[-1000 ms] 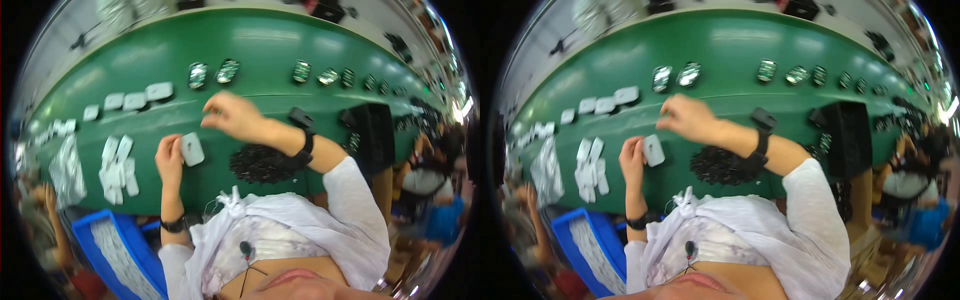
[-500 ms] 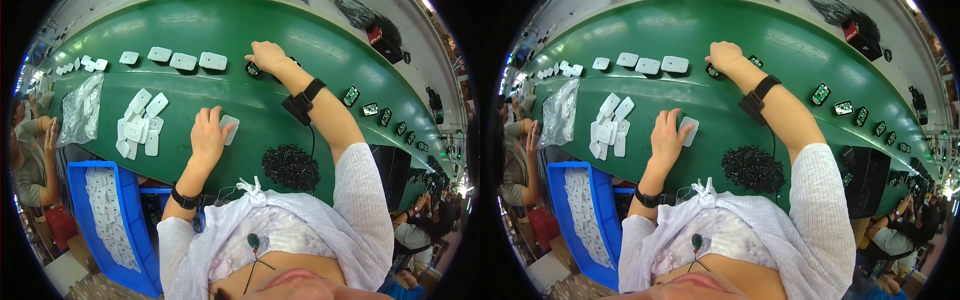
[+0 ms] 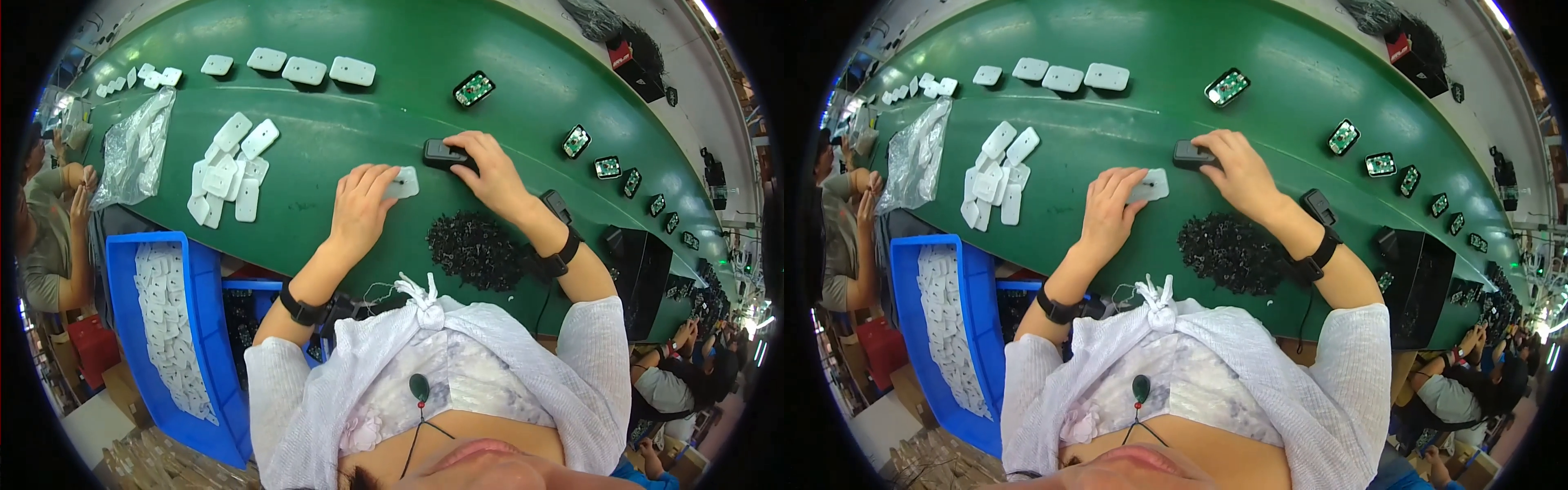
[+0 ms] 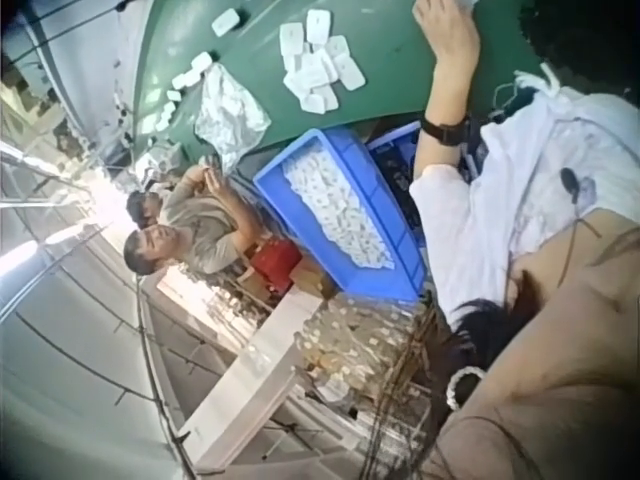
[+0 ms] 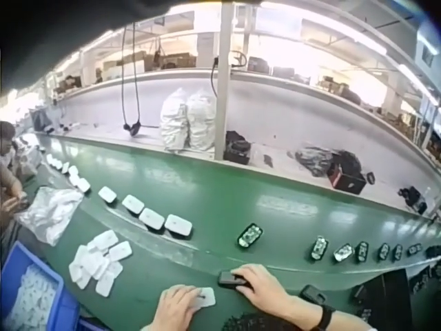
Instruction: The person assembles electronic devices by inserting a small black component into a white plastic cover and pressing it onto a black housing. They then place the completed unit on the green workbench and repeat the process.
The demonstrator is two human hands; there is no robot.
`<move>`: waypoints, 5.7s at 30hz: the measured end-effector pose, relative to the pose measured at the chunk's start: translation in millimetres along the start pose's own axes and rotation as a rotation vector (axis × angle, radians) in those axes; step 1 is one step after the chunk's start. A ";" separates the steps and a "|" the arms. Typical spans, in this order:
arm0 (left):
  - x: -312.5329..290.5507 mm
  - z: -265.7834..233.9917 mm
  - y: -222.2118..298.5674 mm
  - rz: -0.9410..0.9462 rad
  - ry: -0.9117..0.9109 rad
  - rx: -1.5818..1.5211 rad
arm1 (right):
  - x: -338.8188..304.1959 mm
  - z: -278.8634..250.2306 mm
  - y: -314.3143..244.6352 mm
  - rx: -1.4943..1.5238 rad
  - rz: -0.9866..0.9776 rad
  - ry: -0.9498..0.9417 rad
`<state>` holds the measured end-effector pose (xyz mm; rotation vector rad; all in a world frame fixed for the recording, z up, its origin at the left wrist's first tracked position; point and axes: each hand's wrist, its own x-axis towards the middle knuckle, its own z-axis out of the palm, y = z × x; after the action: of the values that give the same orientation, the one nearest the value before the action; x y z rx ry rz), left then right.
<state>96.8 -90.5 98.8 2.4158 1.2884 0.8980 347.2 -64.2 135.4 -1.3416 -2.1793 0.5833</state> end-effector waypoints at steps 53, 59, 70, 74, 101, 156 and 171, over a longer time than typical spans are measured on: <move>-4.9 3.6 4.6 0.097 0.069 0.182 | 38.3 9.1 -35.9 -0.023 -0.162 -0.297; 7.9 -8.9 8.9 -0.444 0.041 -0.445 | 46.9 -4.9 -29.9 0.729 0.230 -0.438; 6.4 -22.4 42.7 -0.631 0.052 -1.263 | 20.9 -5.5 -57.6 0.809 0.207 -0.223; 7.7 -25.7 49.1 -0.554 0.046 -1.222 | 14.9 -5.3 -62.3 0.860 0.230 -0.219; 6.7 -44.2 -2.9 -0.427 0.372 -0.388 | 105.1 -8.0 -47.2 0.326 -0.017 -0.087; -7.9 -15.7 59.5 -0.503 -0.090 -1.060 | -80.2 -44.7 -41.1 0.038 0.114 0.030; 28.1 -9.5 92.2 -0.014 0.316 -0.540 | -35.9 -25.5 -81.0 1.029 0.509 0.098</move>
<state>163.1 -121.0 162.6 1.8941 0.9820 1.4498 321.4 -128.2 196.5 -1.2242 -1.0876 1.5136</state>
